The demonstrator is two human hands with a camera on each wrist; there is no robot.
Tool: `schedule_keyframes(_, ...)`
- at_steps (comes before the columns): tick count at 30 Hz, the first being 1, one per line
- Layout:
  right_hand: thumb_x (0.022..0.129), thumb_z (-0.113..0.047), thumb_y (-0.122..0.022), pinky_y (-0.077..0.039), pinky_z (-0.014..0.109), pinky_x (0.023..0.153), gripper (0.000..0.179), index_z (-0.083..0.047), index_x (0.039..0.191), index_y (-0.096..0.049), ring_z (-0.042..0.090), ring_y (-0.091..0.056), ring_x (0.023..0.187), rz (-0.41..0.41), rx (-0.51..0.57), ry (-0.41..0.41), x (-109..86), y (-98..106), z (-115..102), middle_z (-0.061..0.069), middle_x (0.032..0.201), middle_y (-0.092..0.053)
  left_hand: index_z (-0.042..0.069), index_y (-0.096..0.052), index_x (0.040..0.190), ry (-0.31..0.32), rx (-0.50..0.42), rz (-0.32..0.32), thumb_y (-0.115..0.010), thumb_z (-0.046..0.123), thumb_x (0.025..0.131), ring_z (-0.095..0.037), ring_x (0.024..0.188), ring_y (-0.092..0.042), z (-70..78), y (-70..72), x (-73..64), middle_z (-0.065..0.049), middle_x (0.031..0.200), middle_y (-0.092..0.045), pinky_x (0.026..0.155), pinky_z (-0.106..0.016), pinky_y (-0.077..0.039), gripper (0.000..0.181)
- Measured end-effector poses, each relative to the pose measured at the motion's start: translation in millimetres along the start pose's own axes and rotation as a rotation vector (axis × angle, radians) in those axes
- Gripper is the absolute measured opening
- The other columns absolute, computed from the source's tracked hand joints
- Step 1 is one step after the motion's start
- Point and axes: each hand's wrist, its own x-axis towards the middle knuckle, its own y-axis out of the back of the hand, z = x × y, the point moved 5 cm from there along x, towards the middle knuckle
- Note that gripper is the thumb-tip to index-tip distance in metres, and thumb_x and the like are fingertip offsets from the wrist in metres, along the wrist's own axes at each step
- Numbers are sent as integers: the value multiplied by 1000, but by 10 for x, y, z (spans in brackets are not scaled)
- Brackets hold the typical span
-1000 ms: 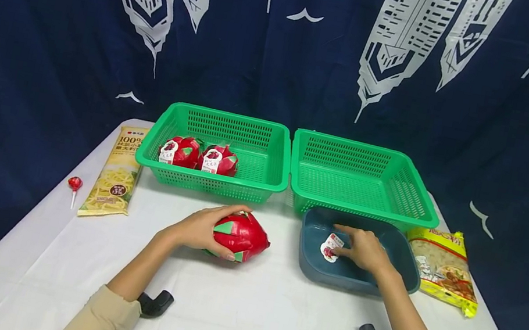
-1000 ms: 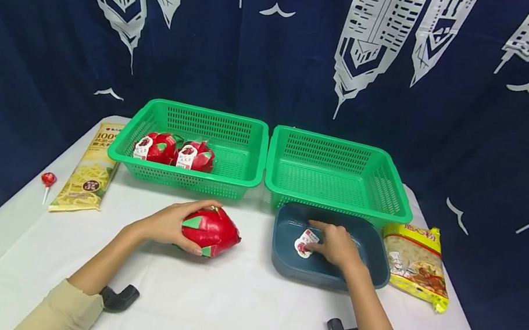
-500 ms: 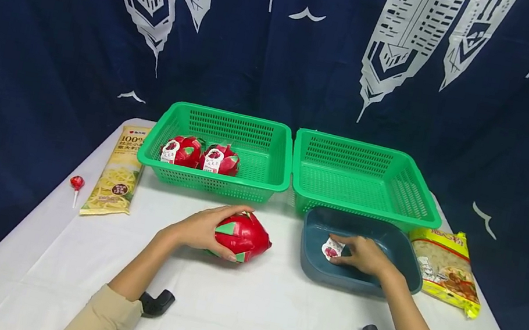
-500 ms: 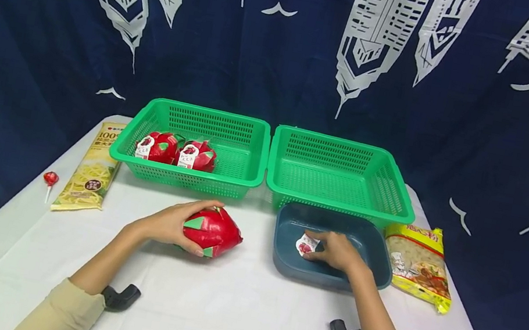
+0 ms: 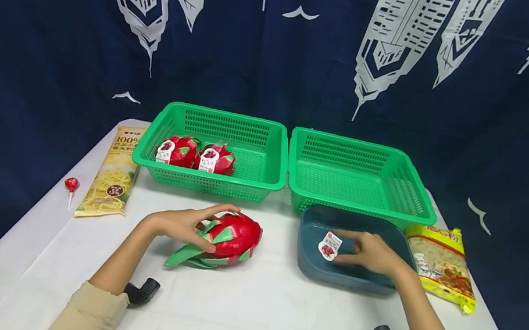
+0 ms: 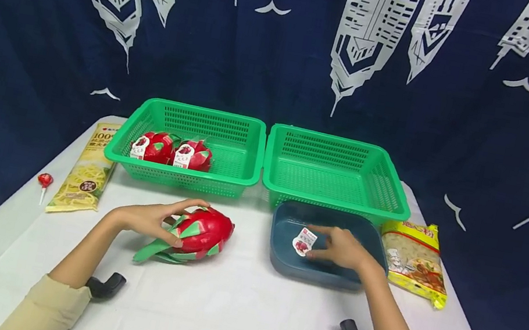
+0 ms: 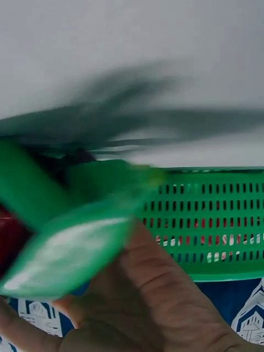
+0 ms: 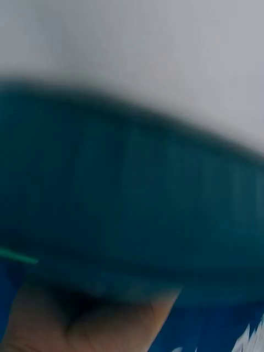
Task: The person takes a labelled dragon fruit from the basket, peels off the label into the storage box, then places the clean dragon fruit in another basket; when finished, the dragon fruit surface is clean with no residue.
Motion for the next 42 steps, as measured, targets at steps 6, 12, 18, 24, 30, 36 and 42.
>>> schedule_keyframes(6,78,-24,-76,-43,31,54,62,-9,133,-50,18,-49,62,354,-29,88,-185,664,-165,5,78,-55,37,-28,141,-50,-48,28,-77,25,75,-22,124,-38,-28,5,-9,4,140,-33,94,-37,-41,82)
schedule_keyframes(12,81,-30,-71,-27,66,88,86,-11,148,-20,48,-29,121,544,-68,-85,-276,1056,254,27,139,-29,37,-34,138,-67,-29,121,-80,27,72,-20,119,-44,-2,10,-4,11,137,-37,90,-34,-44,81)
schedule_keyframes(18,89,-48,-54,-7,72,95,97,4,144,6,52,6,131,346,-96,-282,-243,997,770,33,145,9,40,-36,136,-127,-12,209,-82,28,70,-20,119,-44,377,153,119,9,135,-40,87,-36,-47,81)
schedule_keyframes(24,91,-52,-46,-10,70,96,98,17,138,5,54,5,130,240,-120,-348,-216,889,1017,41,141,8,47,-36,134,-225,-120,414,-81,31,70,-19,118,-43,1060,408,598,8,136,-37,83,-36,-49,80)
schedule_keyframes(30,90,-53,-46,-10,69,97,98,12,139,9,50,8,131,266,-63,-364,-221,856,1049,36,143,12,40,-33,137,-343,-122,754,-80,31,72,-14,110,-47,1453,605,1432,5,134,-40,80,-27,-50,81)
schedule_keyframes(36,89,-52,-48,-15,69,96,98,11,140,6,52,0,131,300,-47,-380,-291,859,1050,35,145,6,35,-31,139,-269,-17,906,-79,39,71,-17,113,-46,1384,530,2294,-2,132,-46,81,-28,-49,83)
schedule_keyframes(42,88,-53,-50,-13,68,97,99,9,141,6,51,-2,132,335,-39,-389,-317,855,1016,33,146,5,33,-35,138,-82,-21,966,-81,33,69,-27,113,-45,1101,323,2702,-11,126,-47,82,-38,-48,83)
